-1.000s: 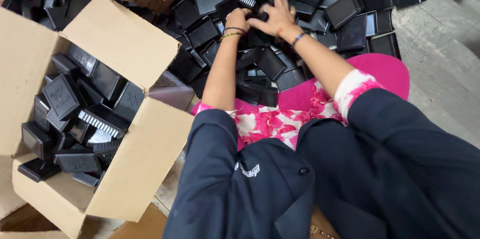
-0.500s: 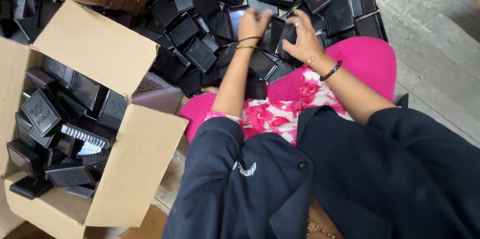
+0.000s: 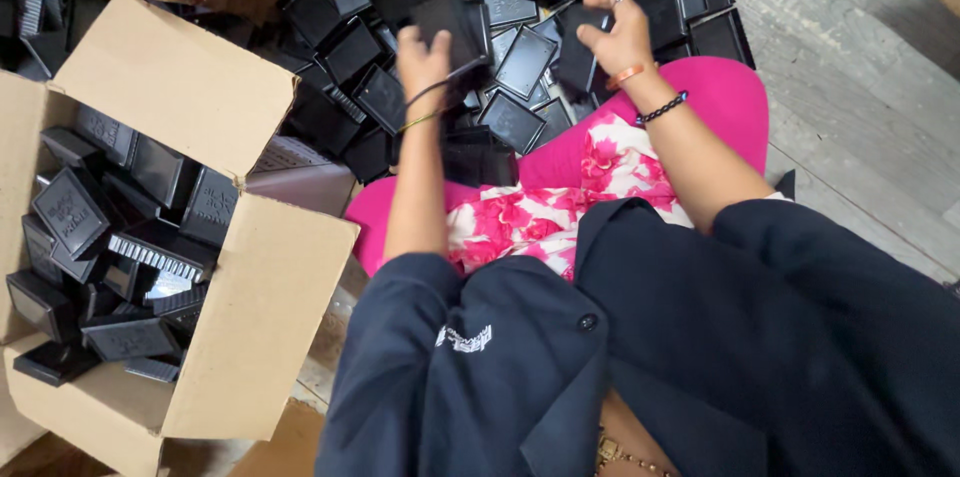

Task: The person sits on the floor and repeatedly picks up small black plastic cases from a pile, opens them, and places them into a cardboard box. The person handles the cases one at a time, inspecting them before placing them in the box.

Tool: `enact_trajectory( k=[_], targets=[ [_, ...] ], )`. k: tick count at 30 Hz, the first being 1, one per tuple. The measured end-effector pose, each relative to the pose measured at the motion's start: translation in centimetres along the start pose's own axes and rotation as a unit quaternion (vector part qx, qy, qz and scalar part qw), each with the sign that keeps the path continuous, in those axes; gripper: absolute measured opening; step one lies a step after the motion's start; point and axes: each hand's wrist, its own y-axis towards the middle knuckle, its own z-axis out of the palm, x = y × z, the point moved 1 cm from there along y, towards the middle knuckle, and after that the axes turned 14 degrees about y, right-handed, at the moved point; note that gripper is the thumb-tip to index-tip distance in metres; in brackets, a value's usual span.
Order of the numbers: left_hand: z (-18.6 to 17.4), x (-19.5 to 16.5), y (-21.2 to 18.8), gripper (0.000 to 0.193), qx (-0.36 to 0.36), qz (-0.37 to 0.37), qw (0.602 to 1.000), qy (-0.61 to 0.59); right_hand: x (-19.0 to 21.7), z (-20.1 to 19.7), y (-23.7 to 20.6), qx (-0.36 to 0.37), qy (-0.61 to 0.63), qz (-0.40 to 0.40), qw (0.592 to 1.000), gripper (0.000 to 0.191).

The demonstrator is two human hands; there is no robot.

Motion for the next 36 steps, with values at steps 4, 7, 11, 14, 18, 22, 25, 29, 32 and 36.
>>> enact_trajectory(
  k=[4,7,11,14,18,22,25,29,32,36],
  targets=[
    [-5.5,1.2,-2.9,0.052,0.153,-0.057,0.853,-0.495,1.5,2.1,2.3,0.048,0.341,0.054,0.937,0.036],
    [-7.5,0.2,-5.3,0.064,0.250,-0.056,0.683,-0.683,2.5,4.9,4.1,0.096,0.349,0.000,0.932,0.039],
    [-7.9,-0.7,-4.6,0.066,0.259,-0.033,0.586,-0.767,2.6,7.6,4.1,0.156,0.097,-0.116,0.976,0.049],
    [-7.3,0.2,-2.7,0.059,0.225,-0.009,0.606,-0.763,1.3,8.0,1.6,0.227,-0.264,-0.170,0.922,0.034],
    [-4.6,2.6,-1.3,0.060,0.092,-0.064,0.694,-0.712,-0.9,7.7,-1.5,0.315,-0.466,-0.169,0.809,0.041],
    [-2.5,4.1,-0.7,0.047,0.095,-0.082,0.782,-0.611,-0.9,8.5,-1.4,0.328,-0.440,-0.186,0.815,0.031],
    [-2.4,4.2,-0.2,0.030,0.079,-0.110,0.821,-0.554,0.2,9.6,0.1,0.271,-0.290,-0.026,0.918,0.033],
    [-1.4,3.1,-1.1,0.022,0.200,-0.198,0.820,-0.498,2.6,11.3,0.9,0.207,0.144,0.092,0.963,0.041],
    [0.1,2.1,-2.4,0.019,0.242,-0.099,0.831,-0.490,3.2,12.6,0.6,0.179,0.231,0.096,0.951,0.061],
    [0.8,2.0,-2.7,0.034,0.167,-0.043,0.874,-0.455,2.5,13.8,-0.2,0.126,-0.015,0.014,0.992,0.072]
  ],
)
